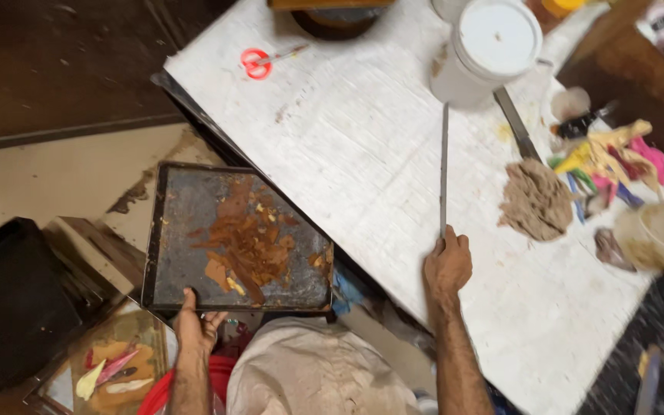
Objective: The person places a gold sheet onto a wooden board and uses a knife to trim the excess material from the edges. After cleaning the work surface, the person uses a putty knife to mix a brown powder with a white paste on a black board, creating a uniform brown mixture.
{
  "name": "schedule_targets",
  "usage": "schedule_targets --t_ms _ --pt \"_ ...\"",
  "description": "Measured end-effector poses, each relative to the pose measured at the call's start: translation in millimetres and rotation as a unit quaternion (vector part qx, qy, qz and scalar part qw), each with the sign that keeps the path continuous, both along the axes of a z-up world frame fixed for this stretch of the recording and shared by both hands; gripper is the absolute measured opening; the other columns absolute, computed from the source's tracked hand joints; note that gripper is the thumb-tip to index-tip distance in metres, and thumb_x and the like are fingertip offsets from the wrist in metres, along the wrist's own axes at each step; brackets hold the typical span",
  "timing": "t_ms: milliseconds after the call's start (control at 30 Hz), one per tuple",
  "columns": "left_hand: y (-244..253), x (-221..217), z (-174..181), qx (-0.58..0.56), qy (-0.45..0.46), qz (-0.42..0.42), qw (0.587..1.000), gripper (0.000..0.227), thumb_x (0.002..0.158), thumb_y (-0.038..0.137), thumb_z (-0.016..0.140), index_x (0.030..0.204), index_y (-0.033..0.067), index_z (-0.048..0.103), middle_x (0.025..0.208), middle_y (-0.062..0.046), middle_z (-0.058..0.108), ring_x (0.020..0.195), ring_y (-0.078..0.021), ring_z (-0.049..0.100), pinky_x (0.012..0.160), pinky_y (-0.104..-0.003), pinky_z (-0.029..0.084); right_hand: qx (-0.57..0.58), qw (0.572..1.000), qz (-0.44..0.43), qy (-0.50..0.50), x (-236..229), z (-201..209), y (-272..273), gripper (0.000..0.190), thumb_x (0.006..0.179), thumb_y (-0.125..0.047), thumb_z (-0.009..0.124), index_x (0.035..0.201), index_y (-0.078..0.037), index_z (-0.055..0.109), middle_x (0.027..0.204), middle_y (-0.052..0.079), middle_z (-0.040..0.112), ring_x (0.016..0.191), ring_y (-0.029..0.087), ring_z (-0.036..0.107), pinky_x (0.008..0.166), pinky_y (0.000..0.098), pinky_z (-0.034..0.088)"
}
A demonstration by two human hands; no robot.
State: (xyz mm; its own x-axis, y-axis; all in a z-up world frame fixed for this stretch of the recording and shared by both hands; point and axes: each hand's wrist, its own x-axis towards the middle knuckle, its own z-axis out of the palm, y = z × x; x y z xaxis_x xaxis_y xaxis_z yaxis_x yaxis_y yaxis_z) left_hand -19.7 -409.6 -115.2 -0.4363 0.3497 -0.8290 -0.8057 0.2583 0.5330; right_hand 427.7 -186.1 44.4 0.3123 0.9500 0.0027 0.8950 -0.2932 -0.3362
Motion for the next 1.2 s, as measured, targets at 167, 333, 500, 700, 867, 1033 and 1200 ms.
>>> schedule_targets --t_ms 167,333,500,700,867,1033,1200 --pt "13 -36 0 0.004 0.026 0.024 0.999 0.050 0.105 0.050 0.061 0.125 0.0038 0.062 0.102 -0.012 0.068 0.072 -0.0227 0.063 0.071 -0.046 0.064 0.065 0.990 0.127 0.000 -64 -20 62 0.029 0.101 -0.009 0.057 0.126 -0.011 0.072 0.106 0.013 0.066 0.097 0.036 0.062 0.082 0.0451 0.053" --pt "23 -67 8 -0.028 0.019 0.025 0.999 0.054 0.101 0.056 0.054 0.135 0.0132 0.058 0.120 -0.009 0.067 0.094 -0.0252 0.070 0.082 -0.042 0.062 -0.130 0.917 0.376 -0.027 -131 -16 67 0.057 0.089 0.005 0.055 0.141 -0.018 0.061 0.117 0.008 0.064 0.100 0.026 0.061 0.075 0.0373 0.058" --pt "26 -65 -5 -0.018 -0.012 -0.006 1.000 0.063 0.100 0.058 0.053 0.136 0.0059 0.056 0.126 -0.016 0.065 0.103 -0.0323 0.069 0.087 -0.047 0.061 -0.209 0.842 0.489 -0.089 -161 -10 -26 0.079 0.088 0.008 0.058 0.156 -0.028 0.043 0.104 0.010 0.056 0.101 0.027 0.055 0.081 0.0381 0.055" --pt "42 -61 -29 -0.047 -0.075 -0.014 0.996 0.066 0.102 0.060 0.053 0.137 0.0044 0.054 0.127 -0.018 0.064 0.108 -0.0338 0.068 0.091 -0.046 0.059 -0.226 0.857 0.459 -0.065 -99 -25 -82 0.085 0.087 0.003 0.060 0.158 -0.035 0.035 0.109 0.014 0.053 0.086 0.030 0.063 0.062 0.0420 0.058" --pt "73 -68 -35 -0.032 -0.083 -0.053 0.995 0.070 0.101 0.061 0.050 0.141 0.0043 0.053 0.132 -0.017 0.062 0.109 -0.0328 0.068 0.090 -0.045 0.061 -0.232 0.860 0.450 -0.066 14 -24 -138 0.090 0.078 0.000 0.064 0.157 -0.031 0.034 0.111 0.014 0.055 0.083 0.030 0.068 0.055 0.0395 0.059" --pt "132 -76 -38 -0.043 -0.047 -0.138 0.988 0.070 0.103 0.061 0.049 0.143 0.0028 0.052 0.134 -0.015 0.062 0.107 -0.0306 0.068 0.088 -0.045 0.060 -0.177 0.919 0.351 -0.024 63 13 -194 0.083 0.076 0.000 0.067 0.149 -0.037 0.048 0.111 0.009 0.064 0.075 0.025 0.071 0.058 0.0395 0.059" --pt "204 -52 -44 -0.066 -0.012 -0.227 0.971 0.064 0.104 0.054 0.053 0.138 -0.0001 0.055 0.128 -0.017 0.066 0.101 -0.0288 0.071 0.083 -0.040 0.063 -0.160 0.961 0.221 -0.037 45 40 -122 0.074 0.080 -0.005 0.066 0.147 -0.035 0.052 0.113 0.012 0.067 0.080 0.030 0.070 0.064 0.0405 0.058"
